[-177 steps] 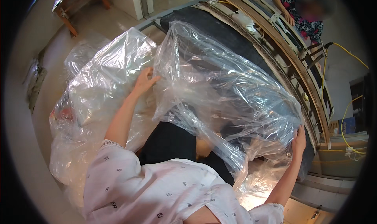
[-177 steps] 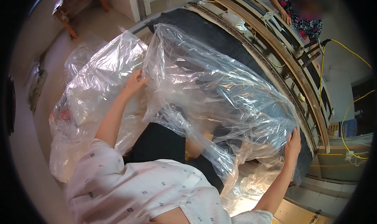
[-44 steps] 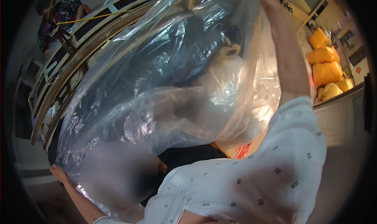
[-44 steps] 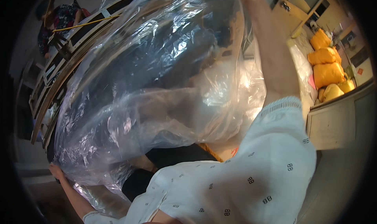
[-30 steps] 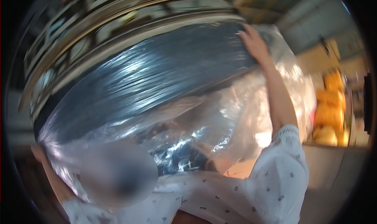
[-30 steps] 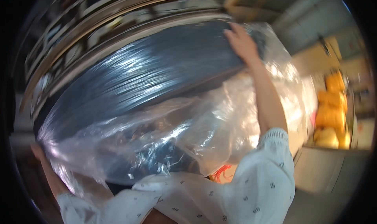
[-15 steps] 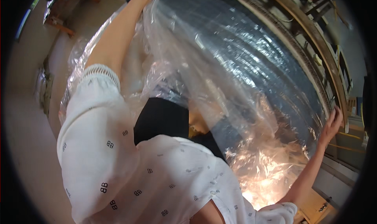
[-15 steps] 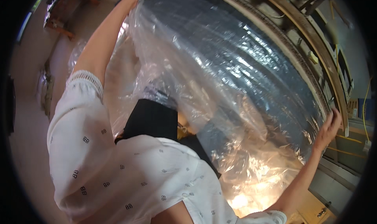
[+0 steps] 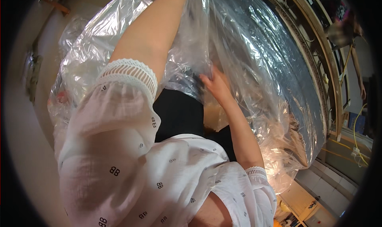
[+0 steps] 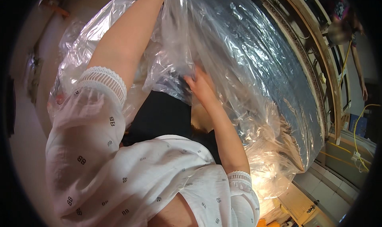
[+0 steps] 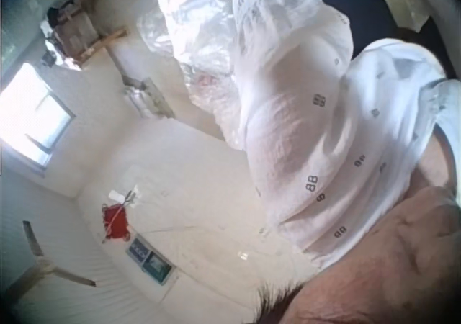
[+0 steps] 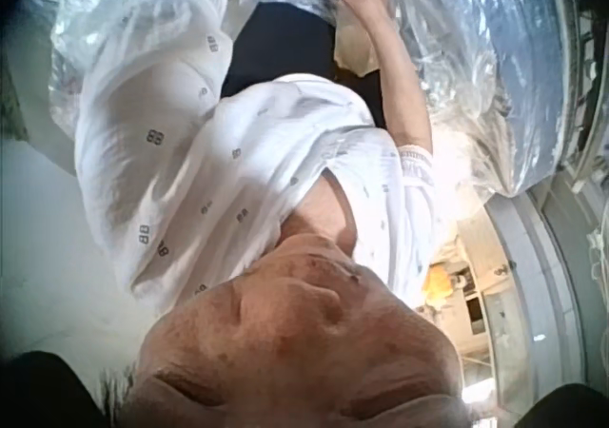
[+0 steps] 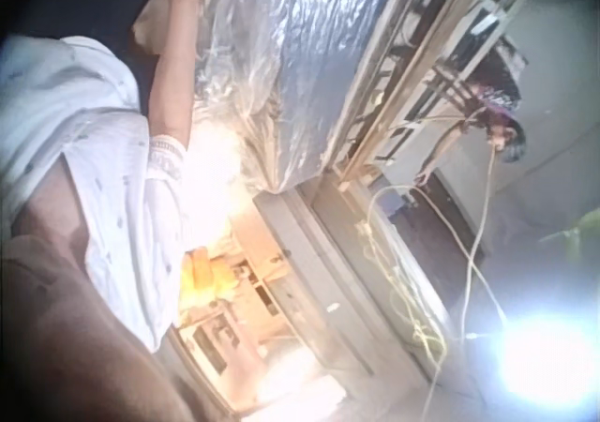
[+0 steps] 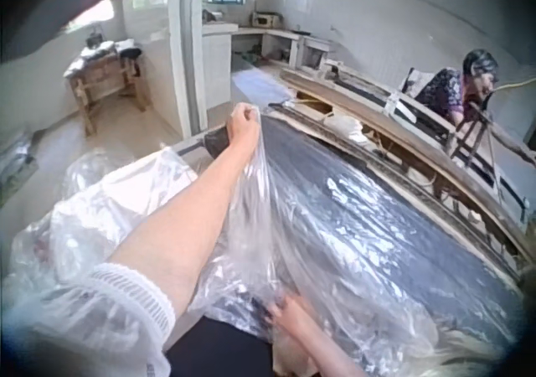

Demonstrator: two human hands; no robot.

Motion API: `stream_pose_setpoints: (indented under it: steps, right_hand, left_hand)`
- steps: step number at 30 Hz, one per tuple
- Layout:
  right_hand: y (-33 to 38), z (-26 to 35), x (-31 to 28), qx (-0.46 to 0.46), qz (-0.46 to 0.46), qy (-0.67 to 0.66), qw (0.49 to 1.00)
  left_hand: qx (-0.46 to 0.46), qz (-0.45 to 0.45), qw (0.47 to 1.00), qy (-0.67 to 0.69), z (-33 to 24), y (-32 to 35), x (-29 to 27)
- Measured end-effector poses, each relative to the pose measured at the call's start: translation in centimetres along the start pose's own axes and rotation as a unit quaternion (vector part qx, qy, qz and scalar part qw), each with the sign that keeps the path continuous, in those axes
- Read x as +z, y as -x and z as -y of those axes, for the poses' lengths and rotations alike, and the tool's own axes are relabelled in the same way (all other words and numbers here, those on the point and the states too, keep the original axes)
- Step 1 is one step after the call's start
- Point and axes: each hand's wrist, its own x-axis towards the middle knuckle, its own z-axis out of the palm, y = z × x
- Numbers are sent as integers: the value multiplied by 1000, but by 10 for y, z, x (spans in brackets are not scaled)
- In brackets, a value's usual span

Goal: The camera wearer is wrapping a large, dark, fabric-covered component in clear plastic film on an industrial workbench.

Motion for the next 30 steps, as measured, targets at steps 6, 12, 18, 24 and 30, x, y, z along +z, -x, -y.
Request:
stream_pose_setpoints:
  steps: [6,12,18,24,30]
  right_hand:
    - [52,15,-71,2,215,-165,963]
    - [156,-3,-165,-24,196,-395,897]
    - [274,-87,-292,-37,-128,-393,910]
    - [608,-198,-413,24,-374,-273,886]
    - [428,-124,-213,122,-530,-186,818]
  left_hand:
    - [-19,3,999,25,-8,6,-9]
    - [-46,36,998,7,-11,-4,-13]
    - [7,71,997,-16,3,7,-6]
    - [45,40,998,-23,15,-2,14]
    - [72,42,995,-62,54,-21,10]
